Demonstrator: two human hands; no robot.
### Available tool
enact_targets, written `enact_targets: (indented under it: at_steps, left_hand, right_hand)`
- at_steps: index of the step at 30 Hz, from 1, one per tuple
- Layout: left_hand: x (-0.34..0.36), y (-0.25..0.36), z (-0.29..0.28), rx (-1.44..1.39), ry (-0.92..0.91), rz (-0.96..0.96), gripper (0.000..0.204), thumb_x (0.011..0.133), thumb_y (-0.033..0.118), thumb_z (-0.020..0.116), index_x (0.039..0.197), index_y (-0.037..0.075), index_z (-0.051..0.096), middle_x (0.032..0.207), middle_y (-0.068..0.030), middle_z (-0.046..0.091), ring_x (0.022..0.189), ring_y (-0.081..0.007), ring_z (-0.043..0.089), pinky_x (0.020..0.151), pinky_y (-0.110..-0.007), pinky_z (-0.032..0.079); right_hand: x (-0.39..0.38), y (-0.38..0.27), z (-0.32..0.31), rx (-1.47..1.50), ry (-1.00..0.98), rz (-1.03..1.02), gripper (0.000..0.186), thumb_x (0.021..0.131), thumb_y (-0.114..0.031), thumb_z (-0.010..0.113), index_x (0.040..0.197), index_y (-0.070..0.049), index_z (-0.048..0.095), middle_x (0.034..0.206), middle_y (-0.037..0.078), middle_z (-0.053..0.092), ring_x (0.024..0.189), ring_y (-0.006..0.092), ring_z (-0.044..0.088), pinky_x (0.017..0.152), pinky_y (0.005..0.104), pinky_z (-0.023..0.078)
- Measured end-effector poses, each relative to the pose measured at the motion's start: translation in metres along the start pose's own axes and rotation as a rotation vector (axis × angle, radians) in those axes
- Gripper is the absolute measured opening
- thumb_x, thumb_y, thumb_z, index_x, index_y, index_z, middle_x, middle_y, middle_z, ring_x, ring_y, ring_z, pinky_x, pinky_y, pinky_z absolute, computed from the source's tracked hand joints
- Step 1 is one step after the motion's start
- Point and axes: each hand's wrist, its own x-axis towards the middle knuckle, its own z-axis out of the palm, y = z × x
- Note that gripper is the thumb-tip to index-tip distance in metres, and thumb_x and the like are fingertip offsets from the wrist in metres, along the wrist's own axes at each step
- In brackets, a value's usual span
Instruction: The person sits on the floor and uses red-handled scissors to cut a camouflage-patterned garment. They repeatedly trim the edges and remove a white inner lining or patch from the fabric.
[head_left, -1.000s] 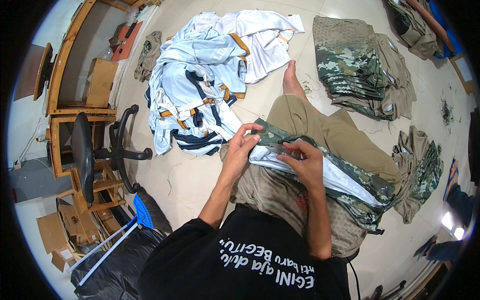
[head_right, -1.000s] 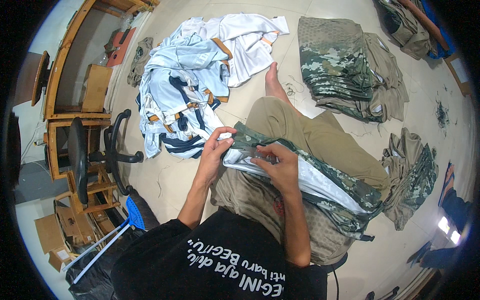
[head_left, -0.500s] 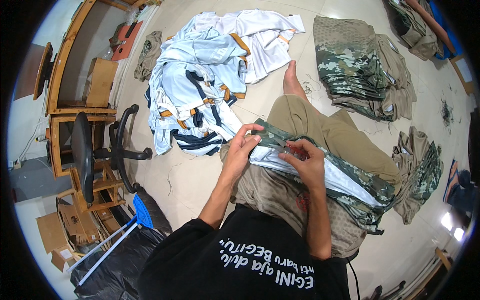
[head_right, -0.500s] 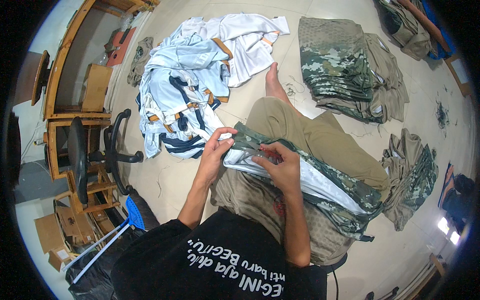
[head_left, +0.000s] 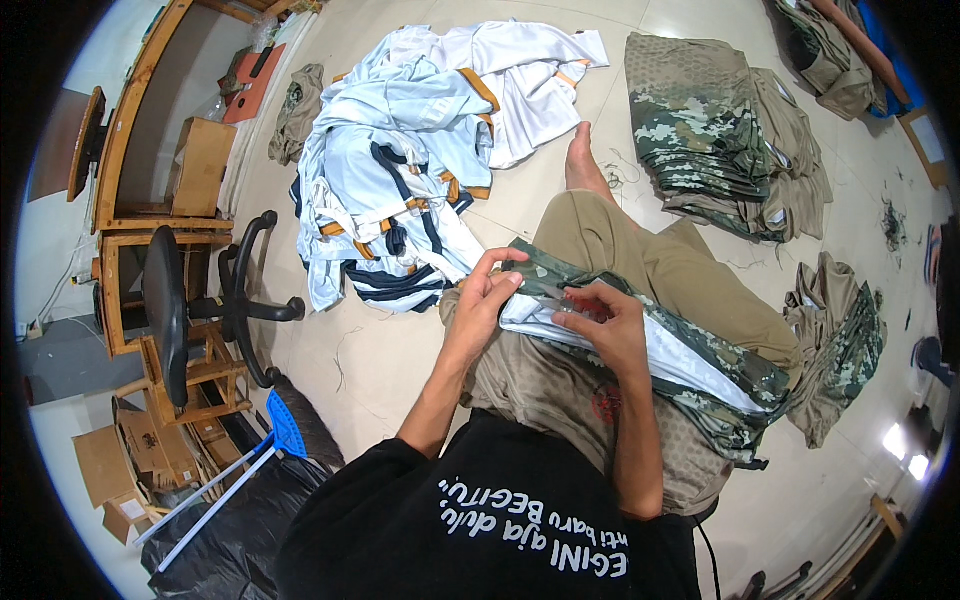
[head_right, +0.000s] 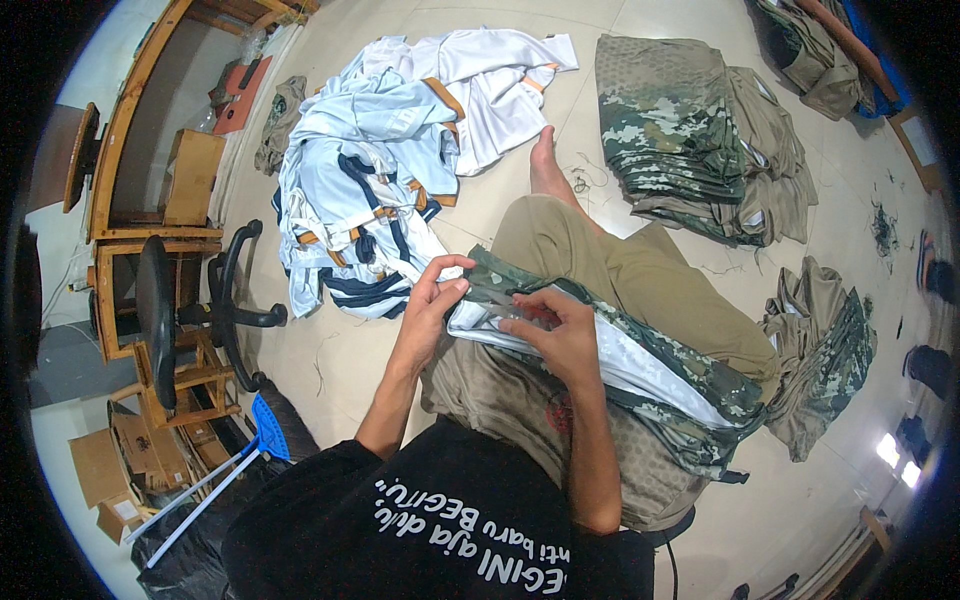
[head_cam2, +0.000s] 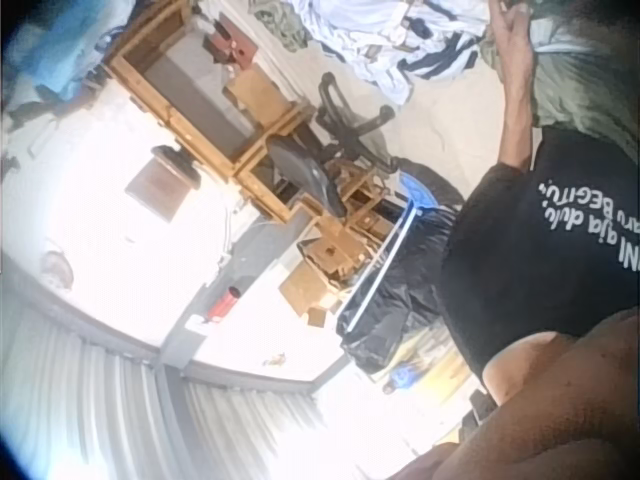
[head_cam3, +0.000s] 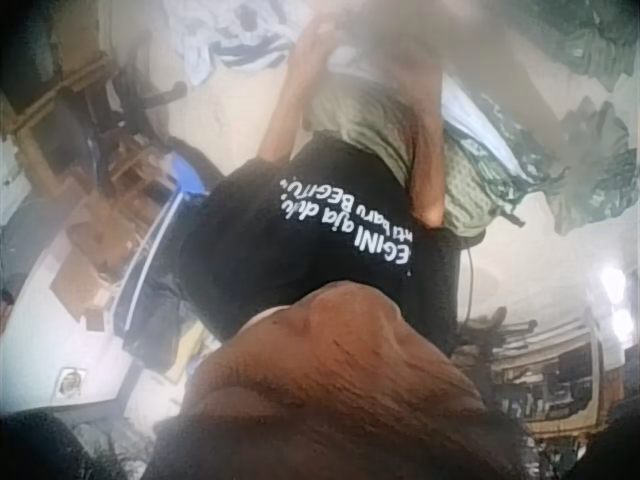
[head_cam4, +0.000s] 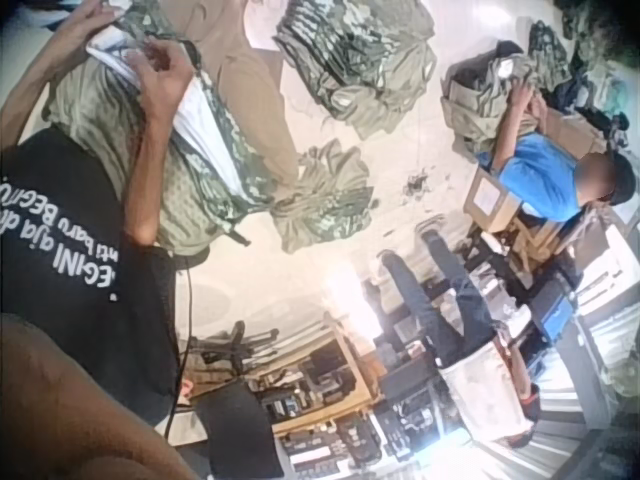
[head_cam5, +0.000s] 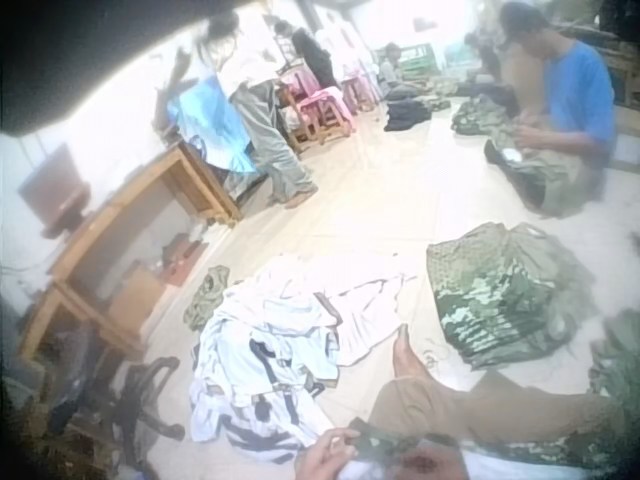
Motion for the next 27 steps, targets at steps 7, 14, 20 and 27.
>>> enact_targets:
  at_steps: [7, 14, 20, 27]
  left_hand:
    - [0.000, -0.001, -0.002, -0.007, -0.006, 0.001, 0.028, 0.105, 0.008, 0.053, 0.133, 0.006, 0.052, 0.097, -0.0056, 0.072, 0.086, -0.0058, 0.062, 0.077, -0.021, 0.046]
    - [0.000, 0.000, 0.001, -0.010, 0.004, 0.013, 0.029, 0.105, 0.008, 0.053, 0.134, 0.006, 0.052, 0.101, -0.0079, 0.073, 0.088, -0.0073, 0.063, 0.079, -0.021, 0.047]
    - [-0.002, -0.009, -0.002, 0.035, 0.000, 0.028, 0.029, 0.105, 0.008, 0.053, 0.133, 0.005, 0.052, 0.101, -0.0072, 0.072, 0.086, -0.0067, 0.061, 0.078, -0.020, 0.045]
    - [-0.007, -0.008, 0.007, 0.095, 0.029, 0.070, 0.028, 0.104, 0.009, 0.054, 0.132, 0.005, 0.054, 0.086, 0.0034, 0.063, 0.072, -0.0001, 0.043, 0.065, -0.018, 0.031]
  right_hand:
    - [0.001, 0.000, -0.001, -0.017, -0.028, 0.040, 0.031, 0.078, -0.013, 0.089, 0.102, 0.001, 0.076, 0.095, 0.006, 0.076, 0.084, 0.0089, 0.066, 0.077, 0.0252, 0.051]
    - [0.004, 0.010, 0.000, 0.163, 0.171, 0.002, 0.020, 0.087, -0.014, 0.083, 0.098, -0.002, 0.072, 0.088, -0.001, 0.069, 0.081, 0.0079, 0.058, 0.074, 0.0244, 0.046]
    - [0.005, 0.002, 0.005, 0.468, -0.093, 0.129, 0.025, 0.105, -0.024, 0.060, 0.107, -0.002, 0.071, 0.095, 0.003, 0.073, 0.087, 0.0088, 0.062, 0.080, 0.0260, 0.046]
    - [0.006, 0.004, -0.002, 0.369, 0.039, -0.138, 0.049, 0.113, -0.037, 0.040, 0.114, 0.002, 0.070, 0.117, 0.011, 0.072, 0.102, 0.0161, 0.065, 0.085, 0.0278, 0.048]
